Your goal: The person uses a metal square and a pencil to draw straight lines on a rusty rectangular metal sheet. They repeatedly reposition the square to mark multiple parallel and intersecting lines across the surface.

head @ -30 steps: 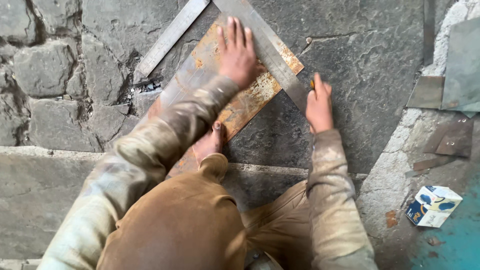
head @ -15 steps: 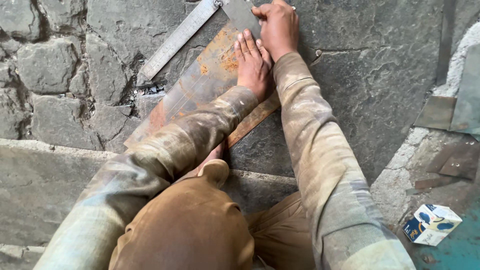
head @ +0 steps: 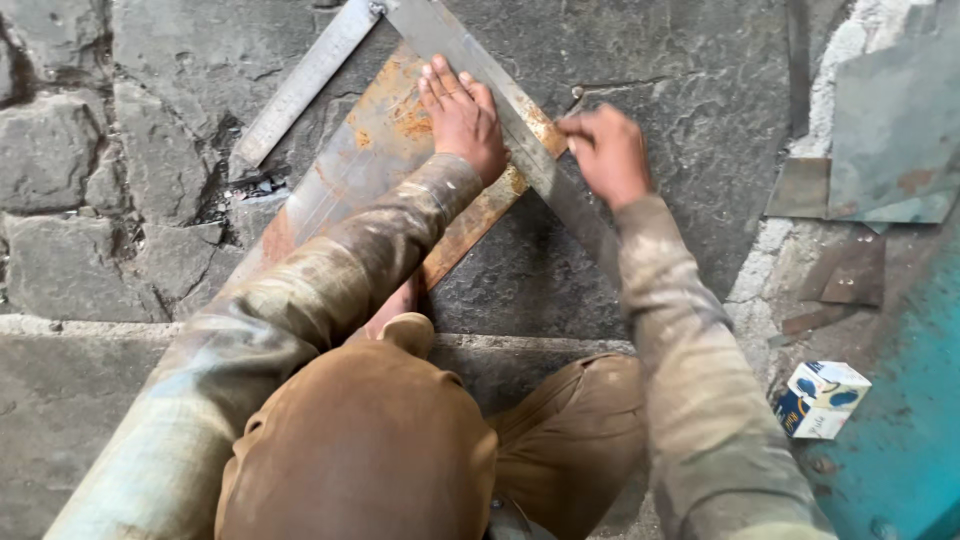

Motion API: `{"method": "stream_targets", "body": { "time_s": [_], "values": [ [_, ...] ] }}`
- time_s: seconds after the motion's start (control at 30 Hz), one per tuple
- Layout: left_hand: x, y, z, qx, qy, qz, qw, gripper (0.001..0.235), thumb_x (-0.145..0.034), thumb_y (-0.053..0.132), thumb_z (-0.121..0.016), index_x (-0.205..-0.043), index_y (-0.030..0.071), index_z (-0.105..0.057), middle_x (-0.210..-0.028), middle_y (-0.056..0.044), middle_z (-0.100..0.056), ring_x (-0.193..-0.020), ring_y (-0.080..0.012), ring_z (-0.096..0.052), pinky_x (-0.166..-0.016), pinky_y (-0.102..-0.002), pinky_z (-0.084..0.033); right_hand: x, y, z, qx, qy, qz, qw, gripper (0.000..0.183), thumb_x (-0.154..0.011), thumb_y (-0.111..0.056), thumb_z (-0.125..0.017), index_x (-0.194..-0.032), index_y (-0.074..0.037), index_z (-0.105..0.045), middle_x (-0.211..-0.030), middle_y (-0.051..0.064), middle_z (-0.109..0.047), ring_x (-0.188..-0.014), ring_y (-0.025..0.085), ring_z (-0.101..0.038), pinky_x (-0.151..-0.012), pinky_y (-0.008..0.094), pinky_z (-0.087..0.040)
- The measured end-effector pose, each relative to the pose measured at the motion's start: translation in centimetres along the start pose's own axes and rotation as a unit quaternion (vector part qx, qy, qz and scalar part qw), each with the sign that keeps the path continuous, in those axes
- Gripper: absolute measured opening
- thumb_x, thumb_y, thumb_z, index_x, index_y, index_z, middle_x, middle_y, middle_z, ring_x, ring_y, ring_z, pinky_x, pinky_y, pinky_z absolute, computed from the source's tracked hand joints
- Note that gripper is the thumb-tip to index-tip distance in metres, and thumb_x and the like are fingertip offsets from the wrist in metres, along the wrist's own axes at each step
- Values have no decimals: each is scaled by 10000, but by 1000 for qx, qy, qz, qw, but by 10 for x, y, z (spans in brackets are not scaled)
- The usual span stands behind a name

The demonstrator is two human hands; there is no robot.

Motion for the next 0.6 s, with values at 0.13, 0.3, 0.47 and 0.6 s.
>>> {"method": "stream_targets", "body": {
  "time_s": [0.13,0.3,0.47,0.6],
  "values": [
    [9,-8,-13,19,-38,8,999,852,-949,390,-581,-1530,-140,-253,-1576,-495,-60,-1495,-628,-57,-1236,-662,-51,-88,-56,-40,-41,69,34,996,269,-845,-41,-767,-1093,-144,-783,-987,82,-735,-936,255,-735,-853,364,-583],
    [2,-8,-16,23,-25,-5,999,888,-977,443,-575,-1527,-161,-226,-1555,-506,-51,-1476,-641,-53,-1217,-671,-56,-148,-69,-103,32,131,94,986,167,-804,-69,-809,-965,-112,-820,-920,122,-779,-876,362,-708,-802,470,-540],
    [5,-10,-19,-20,40,-20,999,895,-961,437,-597,-1532,-122,-193,-1554,-489,-29,-1475,-618,-40,-1221,-656,-56,-99,-34,-77,-3,19,22,1000,51,-966,-151,-762,-996,-152,-804,-998,117,-752,-933,309,-715,-836,437,-542],
    [7,-11,-11,17,-54,-1,998,1007,-935,492,-642,-1569,-132,-170,-1586,-473,2,-1500,-611,-3,-1236,-660,-46,20,-6,-12,143,-53,11,988,117,-1024,-99,-739,-949,-157,-809,-869,119,-641,-830,285,-657,-742,448,-516]
  ]
}}
Point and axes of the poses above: each hand's wrist, its own x-axis away from the middle knuckle, its own z-axis out of the back of the hand, y = z × x, the point moved 1 cm from there along -x, towards the middle knuckle
